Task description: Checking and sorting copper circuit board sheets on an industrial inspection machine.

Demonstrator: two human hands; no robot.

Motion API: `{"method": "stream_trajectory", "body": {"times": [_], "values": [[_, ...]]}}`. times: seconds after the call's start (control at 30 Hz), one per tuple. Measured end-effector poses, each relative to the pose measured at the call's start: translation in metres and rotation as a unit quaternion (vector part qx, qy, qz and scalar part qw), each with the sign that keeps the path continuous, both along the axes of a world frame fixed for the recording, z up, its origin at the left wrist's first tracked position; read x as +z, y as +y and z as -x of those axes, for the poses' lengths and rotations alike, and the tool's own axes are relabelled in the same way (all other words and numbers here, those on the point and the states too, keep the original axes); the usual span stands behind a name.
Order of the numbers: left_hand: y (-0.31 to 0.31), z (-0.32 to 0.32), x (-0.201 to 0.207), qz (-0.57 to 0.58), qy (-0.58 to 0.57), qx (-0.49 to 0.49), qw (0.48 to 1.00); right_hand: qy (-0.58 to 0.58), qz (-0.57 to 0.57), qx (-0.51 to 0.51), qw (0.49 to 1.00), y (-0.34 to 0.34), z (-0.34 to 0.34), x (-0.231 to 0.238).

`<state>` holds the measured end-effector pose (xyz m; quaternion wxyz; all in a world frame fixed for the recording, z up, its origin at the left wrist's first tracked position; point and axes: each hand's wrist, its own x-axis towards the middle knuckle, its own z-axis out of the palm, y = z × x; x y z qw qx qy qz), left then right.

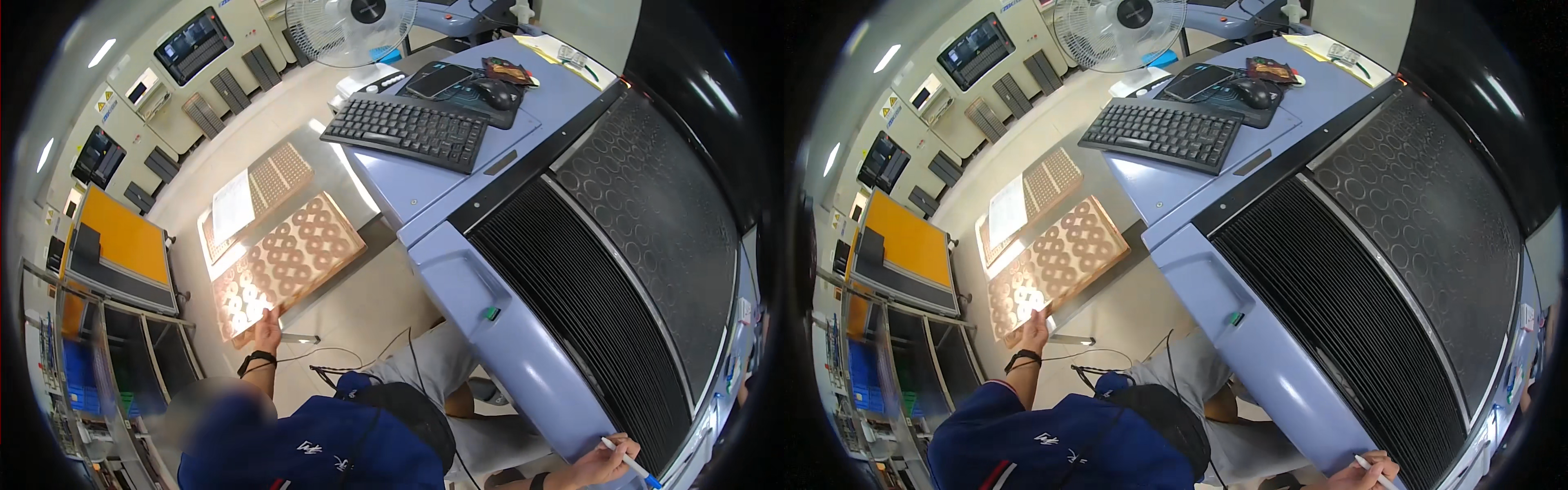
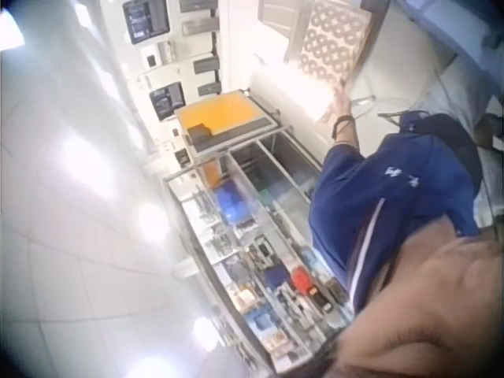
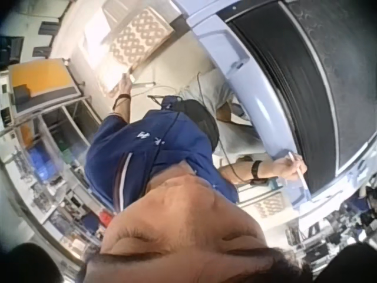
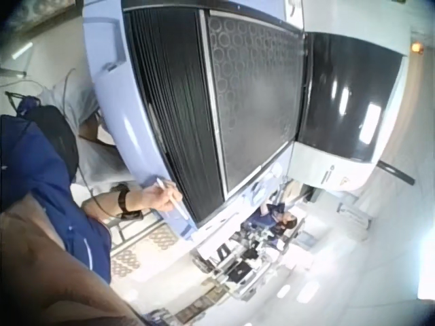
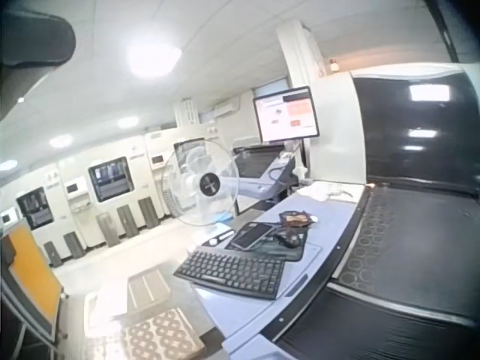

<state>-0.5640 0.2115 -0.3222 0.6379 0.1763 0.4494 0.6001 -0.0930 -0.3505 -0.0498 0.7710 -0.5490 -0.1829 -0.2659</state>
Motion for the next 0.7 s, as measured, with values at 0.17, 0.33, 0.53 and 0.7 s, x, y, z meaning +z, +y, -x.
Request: {"method": "stream_trajectory", "body": {"times": [0.17, 0.33, 0.53, 0.7], "values": [[-0.009, -0.016, 0.016, 0.132, 0.039, 0.002, 0.990, 0.021, 0.057, -0.061, 0.996, 0.006, 0.004, 0.003], [-0.027, -0.036, 0.056, 0.177, 0.200, -0.085, 0.960, 0.028, 0.064, -0.085, 0.994, 0.011, 0.003, 0.008], [-0.030, -0.064, 0.064, 0.189, 0.623, -0.066, 0.756, 0.023, 0.070, -0.097, 0.993, 0.014, 0.002, 0.010], [-0.032, -0.176, 0.092, -0.452, 0.706, -0.198, 0.508, 0.033, 0.074, -0.122, 0.989, 0.015, 0.002, 0.013]]}}
